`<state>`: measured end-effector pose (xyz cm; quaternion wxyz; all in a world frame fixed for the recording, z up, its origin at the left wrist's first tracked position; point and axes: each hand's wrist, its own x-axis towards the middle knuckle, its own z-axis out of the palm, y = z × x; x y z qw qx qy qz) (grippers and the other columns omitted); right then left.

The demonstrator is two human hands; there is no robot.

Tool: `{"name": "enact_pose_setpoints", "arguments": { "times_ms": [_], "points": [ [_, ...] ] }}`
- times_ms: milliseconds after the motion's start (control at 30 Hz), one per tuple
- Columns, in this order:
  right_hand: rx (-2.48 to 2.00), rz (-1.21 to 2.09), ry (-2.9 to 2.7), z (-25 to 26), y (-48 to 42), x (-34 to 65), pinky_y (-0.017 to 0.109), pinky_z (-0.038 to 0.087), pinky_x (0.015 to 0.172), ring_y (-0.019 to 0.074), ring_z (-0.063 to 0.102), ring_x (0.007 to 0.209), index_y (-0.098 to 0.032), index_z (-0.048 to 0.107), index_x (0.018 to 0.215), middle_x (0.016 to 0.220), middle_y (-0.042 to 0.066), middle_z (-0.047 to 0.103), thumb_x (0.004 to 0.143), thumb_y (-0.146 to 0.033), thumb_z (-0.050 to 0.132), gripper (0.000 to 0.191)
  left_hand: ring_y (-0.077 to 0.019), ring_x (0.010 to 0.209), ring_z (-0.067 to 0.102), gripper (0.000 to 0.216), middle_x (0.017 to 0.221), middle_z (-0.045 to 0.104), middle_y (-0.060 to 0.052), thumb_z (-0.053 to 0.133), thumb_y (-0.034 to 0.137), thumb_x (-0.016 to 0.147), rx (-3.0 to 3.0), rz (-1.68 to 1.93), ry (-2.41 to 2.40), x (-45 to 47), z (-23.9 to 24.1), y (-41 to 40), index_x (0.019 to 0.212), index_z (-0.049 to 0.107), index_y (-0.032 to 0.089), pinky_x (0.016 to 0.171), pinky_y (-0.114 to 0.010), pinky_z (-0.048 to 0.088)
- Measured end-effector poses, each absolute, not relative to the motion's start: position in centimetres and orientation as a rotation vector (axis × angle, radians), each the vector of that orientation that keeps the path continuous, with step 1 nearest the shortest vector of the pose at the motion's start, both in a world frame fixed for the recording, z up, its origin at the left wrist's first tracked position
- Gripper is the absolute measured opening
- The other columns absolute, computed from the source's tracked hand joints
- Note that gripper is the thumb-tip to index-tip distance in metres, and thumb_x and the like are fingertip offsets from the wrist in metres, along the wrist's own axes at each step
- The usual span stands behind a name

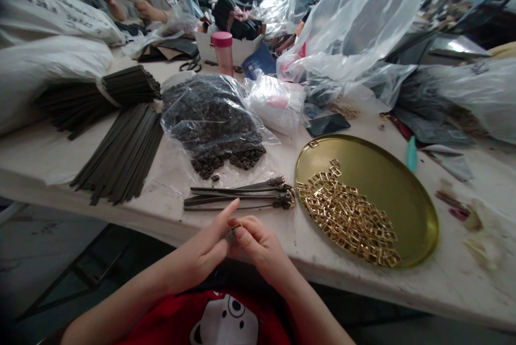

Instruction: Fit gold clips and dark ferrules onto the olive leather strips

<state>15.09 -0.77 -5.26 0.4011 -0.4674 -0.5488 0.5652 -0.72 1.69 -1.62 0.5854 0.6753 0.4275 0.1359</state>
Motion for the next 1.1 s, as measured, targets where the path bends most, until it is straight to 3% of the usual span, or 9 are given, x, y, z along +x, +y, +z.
{"name": "enact_pose_setpoints", "arguments": {
  "times_ms": [133, 333, 467, 533, 633, 800, 933, 1100],
  "points": [
    [-1.192, 1.235, -1.530, -5.0, -1.4, 14.8, 0.034, 0.045, 0.084, 0.0189, 0.055, 0.097, -0.023, 0.062, 0.105, 0.103, 0.007, 0.060, 0.088, -0.028, 0.043, 0.026, -0.0180, 0.100, 0.053, 0.066, 0.114, 0.056, -0.009, 0.036, 0.012, 0.081, 1.579, 0.375, 1.003, -1.0, -2.0, 1.6, 0.141, 0.009, 0.017, 0.090, -0.031, 0.038],
    [-1.257, 0.864, -1.590, -5.3, -2.8, 14.7, 0.036, 0.046, 0.082, 0.0194, 0.057, 0.095, -0.028, 0.056, 0.115, 0.103, 0.006, 0.062, 0.086, -0.018, 0.045, 0.032, -0.0115, 0.062, 0.051, 0.063, 0.069, 0.055, 0.003, 0.042, 0.020, 0.082, 1.564, 0.406, 1.063, -0.6, -2.7, 1.4, 0.137, 0.013, 0.015, 0.061, -0.023, 0.042],
    [-1.242, 1.004, -1.356, -5.0, -3.1, 14.3, 0.029, 0.047, 0.078, 0.0162, 0.058, 0.091, -0.028, 0.059, 0.107, 0.100, 0.004, 0.061, 0.085, -0.021, 0.048, 0.025, -0.0120, 0.067, 0.054, 0.028, 0.075, 0.059, 0.000, 0.045, 0.022, 0.081, 1.597, 0.469, 1.159, -0.3, -2.4, 1.3, 0.108, 0.047, 0.015, 0.062, -0.023, 0.040],
    [-1.236, 1.131, -1.197, -4.7, -3.1, 14.1, 0.026, 0.048, 0.073, 0.0145, 0.059, 0.084, -0.026, 0.060, 0.100, 0.092, 0.002, 0.061, 0.083, -0.024, 0.051, 0.019, -0.0127, 0.069, 0.054, 0.013, 0.076, 0.060, 0.000, 0.047, 0.024, 0.081, 1.657, 0.436, 1.174, -0.3, -2.0, 1.3, 0.088, 0.054, 0.016, 0.062, -0.023, 0.039],
    [-1.222, 1.318, -0.977, -4.3, -3.3, 13.9, 0.023, 0.049, 0.067, 0.0122, 0.058, 0.075, -0.024, 0.057, 0.097, 0.082, 0.000, 0.059, 0.076, -0.027, 0.059, 0.021, -0.0121, 0.066, 0.051, 0.014, 0.070, 0.058, 0.002, 0.044, 0.024, 0.081, 1.727, 0.338, 1.113, -0.5, -1.3, 1.1, 0.076, 0.055, 0.017, 0.059, -0.021, 0.037],
    [-1.114, 1.559, -0.866, -4.0, -3.9, 13.9, 0.023, 0.048, 0.066, 0.0117, 0.058, 0.073, -0.022, 0.054, 0.098, 0.084, 0.000, 0.059, 0.071, -0.026, 0.062, 0.028, -0.0123, 0.067, 0.051, 0.013, 0.072, 0.057, 0.002, 0.041, 0.017, 0.079, 1.785, 0.292, 1.094, -0.6, -0.5, 0.8, 0.076, 0.054, 0.017, 0.059, -0.021, 0.036],
    [-1.183, 1.447, -1.025, -3.8, -4.2, 13.9, 0.024, 0.047, 0.068, 0.0122, 0.056, 0.074, -0.021, 0.052, 0.095, 0.083, 0.001, 0.058, 0.072, -0.020, 0.060, 0.024, -0.0128, 0.067, 0.051, 0.013, 0.071, 0.056, 0.001, 0.039, 0.016, 0.078, 1.817, 0.276, 1.086, -0.5, 0.0, 0.6, 0.072, 0.051, 0.017, 0.060, -0.021, 0.036],
    [-1.309, 1.298, -1.153, -4.3, -4.4, 13.9, 0.021, 0.044, 0.059, 0.0103, 0.050, 0.064, -0.021, 0.045, 0.082, 0.071, -0.004, 0.050, 0.068, -0.014, 0.058, 0.020, -0.0138, 0.068, 0.052, 0.015, 0.072, 0.058, 0.000, 0.038, 0.015, 0.077, 1.851, 0.213, 1.049, -0.3, 0.3, 0.5, 0.073, 0.051, 0.018, 0.060, -0.022, 0.037]
  ]
}}
